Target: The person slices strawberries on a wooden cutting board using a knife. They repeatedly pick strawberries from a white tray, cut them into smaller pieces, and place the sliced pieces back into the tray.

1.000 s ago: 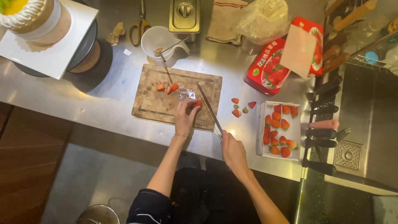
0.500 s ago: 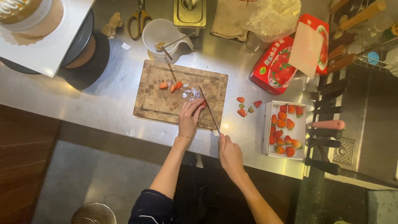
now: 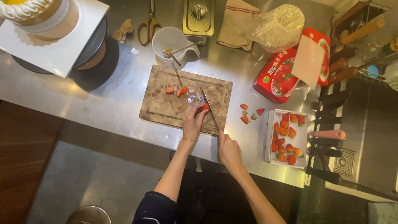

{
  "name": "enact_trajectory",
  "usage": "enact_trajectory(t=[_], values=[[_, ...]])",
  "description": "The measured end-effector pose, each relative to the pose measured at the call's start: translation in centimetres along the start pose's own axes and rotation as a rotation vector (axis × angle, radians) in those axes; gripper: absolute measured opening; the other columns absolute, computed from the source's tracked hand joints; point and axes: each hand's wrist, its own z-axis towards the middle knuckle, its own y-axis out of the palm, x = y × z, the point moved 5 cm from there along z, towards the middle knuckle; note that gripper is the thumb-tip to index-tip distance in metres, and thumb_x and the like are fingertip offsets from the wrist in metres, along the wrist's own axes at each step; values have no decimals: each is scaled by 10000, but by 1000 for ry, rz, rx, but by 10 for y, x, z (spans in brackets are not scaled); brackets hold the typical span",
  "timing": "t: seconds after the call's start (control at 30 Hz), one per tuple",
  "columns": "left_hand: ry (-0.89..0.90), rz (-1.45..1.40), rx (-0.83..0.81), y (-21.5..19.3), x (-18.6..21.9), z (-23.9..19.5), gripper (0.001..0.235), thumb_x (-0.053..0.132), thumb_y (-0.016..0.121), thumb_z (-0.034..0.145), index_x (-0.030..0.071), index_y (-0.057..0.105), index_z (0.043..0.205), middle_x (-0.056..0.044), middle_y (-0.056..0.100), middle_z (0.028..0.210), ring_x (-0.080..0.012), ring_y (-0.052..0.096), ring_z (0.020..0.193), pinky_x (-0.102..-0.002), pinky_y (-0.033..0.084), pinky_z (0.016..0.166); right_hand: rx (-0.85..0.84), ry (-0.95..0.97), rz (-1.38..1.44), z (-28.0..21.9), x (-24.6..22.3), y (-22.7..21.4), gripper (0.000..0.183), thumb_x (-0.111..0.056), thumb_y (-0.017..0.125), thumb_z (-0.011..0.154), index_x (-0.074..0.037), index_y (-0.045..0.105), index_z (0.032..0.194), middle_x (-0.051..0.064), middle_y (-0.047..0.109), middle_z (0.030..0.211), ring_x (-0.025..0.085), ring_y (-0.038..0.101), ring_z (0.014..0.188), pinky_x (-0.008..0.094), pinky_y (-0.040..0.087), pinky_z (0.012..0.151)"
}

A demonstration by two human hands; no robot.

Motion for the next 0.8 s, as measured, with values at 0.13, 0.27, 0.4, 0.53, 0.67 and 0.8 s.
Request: enact_trajectory(t=[0.13,0.27,0.4,0.53,0.67,0.8], values=[[45,30,13,-3,-6,11,221,151,873,1065,168,858,1285,-48,866,1276,-278,805,1199,-421,652,1065,-2,16,2,-30,11,-16,879,-557,192,1268,64,813,1224,371,848,996,529,862,1052,615,670,886],[171,72,-89,6,-7,17,320,27,811,1080,82,781,1394,-112,795,1403,-317,765,1313,-444,627,1170,27,58,78,-40,21,-22,754,-522,223,1263,-3,766,1200,275,811,905,453,791,894,558,582,817],[234,64,-89,15,-16,11,241,-2,821,1068,19,755,1299,-145,801,1288,-290,799,1168,-408,685,1091,10,94,1,-41,31,-20,624,-516,265,1258,-82,704,1167,149,728,770,367,684,710,527,494,729],[297,116,-47,11,-2,8,338,32,879,1047,14,755,1361,-133,806,1335,-238,811,1161,-352,695,1078,4,77,-38,-43,36,-10,613,-527,268,1250,-98,706,1260,155,774,821,393,740,760,548,541,760],[307,121,-11,9,3,7,253,43,867,1062,38,804,1308,-97,848,1284,-232,836,1165,-358,696,1073,2,90,-54,-40,40,-5,609,-526,269,1251,-95,700,1268,161,777,826,408,737,753,559,544,743],[321,87,4,10,-2,7,274,16,879,1043,34,822,1310,-98,854,1295,-232,839,1183,-352,695,1098,-16,81,-59,-30,27,-7,653,-529,262,1254,-53,709,1231,226,799,913,474,745,838,588,550,775]])
